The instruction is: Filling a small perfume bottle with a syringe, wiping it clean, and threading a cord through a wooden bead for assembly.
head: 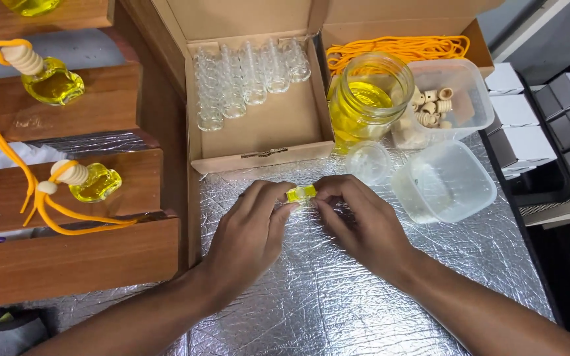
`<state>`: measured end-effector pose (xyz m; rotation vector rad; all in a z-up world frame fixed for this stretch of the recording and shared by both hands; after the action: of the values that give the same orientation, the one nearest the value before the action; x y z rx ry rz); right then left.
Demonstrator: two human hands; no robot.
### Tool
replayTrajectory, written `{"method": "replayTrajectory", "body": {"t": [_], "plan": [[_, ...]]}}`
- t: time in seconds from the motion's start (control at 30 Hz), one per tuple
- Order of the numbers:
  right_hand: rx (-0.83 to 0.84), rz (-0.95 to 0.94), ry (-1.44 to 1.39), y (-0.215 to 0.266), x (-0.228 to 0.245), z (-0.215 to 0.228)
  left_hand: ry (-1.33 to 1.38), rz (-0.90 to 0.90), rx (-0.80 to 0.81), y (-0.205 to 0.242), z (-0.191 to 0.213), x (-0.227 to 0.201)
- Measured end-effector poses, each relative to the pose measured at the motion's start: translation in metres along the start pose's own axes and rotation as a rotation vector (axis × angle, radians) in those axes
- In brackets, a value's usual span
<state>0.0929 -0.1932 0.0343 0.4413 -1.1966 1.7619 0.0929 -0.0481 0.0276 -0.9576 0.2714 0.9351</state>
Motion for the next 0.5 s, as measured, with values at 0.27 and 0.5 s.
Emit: {"method": "replayTrajectory", "body": {"t": [0.27, 0.5], "plan": [[0.019, -0.034, 0.052, -0.001, -0.002, -0.004, -0.162, -0.079, -0.064, 0.004, -0.005, 0.011], [0.07, 0.052, 0.102, 0.0, 0.014, -0.006, -0.25, -0.044, 0.033, 0.006, -0.009, 0.017]]}}
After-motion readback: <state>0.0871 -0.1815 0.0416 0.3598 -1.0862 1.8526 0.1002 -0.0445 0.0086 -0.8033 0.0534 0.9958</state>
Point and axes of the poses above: each hand's wrist, its own y-axis away from the middle knuckle, its own z-axis out of the back of the hand, x = y × z, the point moved 9 cm from there along -y, towards the middle knuckle, and after that the axes turned 10 degrees about -x, right-handed, at the moved point
